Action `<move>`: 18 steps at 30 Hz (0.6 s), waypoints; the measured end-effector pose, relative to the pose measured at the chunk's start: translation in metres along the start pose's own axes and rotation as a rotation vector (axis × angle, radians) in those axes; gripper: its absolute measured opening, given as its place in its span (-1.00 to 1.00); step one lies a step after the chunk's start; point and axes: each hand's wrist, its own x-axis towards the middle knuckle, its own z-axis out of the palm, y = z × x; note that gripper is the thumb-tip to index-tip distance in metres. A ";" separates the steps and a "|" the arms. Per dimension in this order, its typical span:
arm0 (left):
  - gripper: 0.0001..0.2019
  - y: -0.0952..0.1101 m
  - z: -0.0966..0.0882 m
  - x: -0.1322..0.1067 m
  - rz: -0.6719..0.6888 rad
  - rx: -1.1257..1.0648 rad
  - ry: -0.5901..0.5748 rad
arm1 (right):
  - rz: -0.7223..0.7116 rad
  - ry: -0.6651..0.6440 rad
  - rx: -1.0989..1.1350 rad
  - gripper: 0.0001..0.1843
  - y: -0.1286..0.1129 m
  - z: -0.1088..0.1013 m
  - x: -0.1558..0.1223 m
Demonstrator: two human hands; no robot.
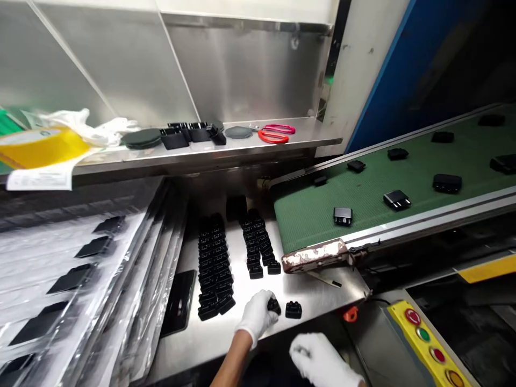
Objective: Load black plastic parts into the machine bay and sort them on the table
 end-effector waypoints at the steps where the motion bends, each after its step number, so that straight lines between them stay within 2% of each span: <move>1: -0.75 0.003 -0.008 -0.008 0.020 -0.065 -0.020 | -0.004 0.053 0.034 -0.89 -0.013 0.005 0.002; 4: -0.75 0.017 -0.039 -0.047 0.069 -0.278 -0.038 | -0.008 0.172 0.158 -0.79 -0.062 0.013 -0.003; 6: -0.72 0.028 -0.058 -0.074 0.085 -0.496 -0.004 | -0.001 0.147 0.231 -0.78 -0.098 0.017 -0.010; 8: -0.69 0.036 -0.072 -0.093 0.168 -0.656 0.065 | 0.034 0.100 0.268 -0.85 -0.130 0.022 -0.016; 11: -0.69 0.045 -0.084 -0.108 0.402 -0.660 0.176 | 0.077 0.076 0.262 -0.92 -0.159 0.030 -0.021; 13: -0.69 0.050 -0.089 -0.114 0.458 -0.603 0.248 | 0.057 0.051 0.252 -0.91 -0.165 0.033 -0.021; 15: -0.54 0.057 -0.093 -0.120 0.314 -0.594 0.311 | -0.033 0.050 0.222 -0.89 -0.162 0.035 -0.019; 18: -0.16 0.068 -0.098 -0.132 0.005 -0.761 0.267 | -0.246 0.090 0.159 -0.83 -0.150 0.038 -0.014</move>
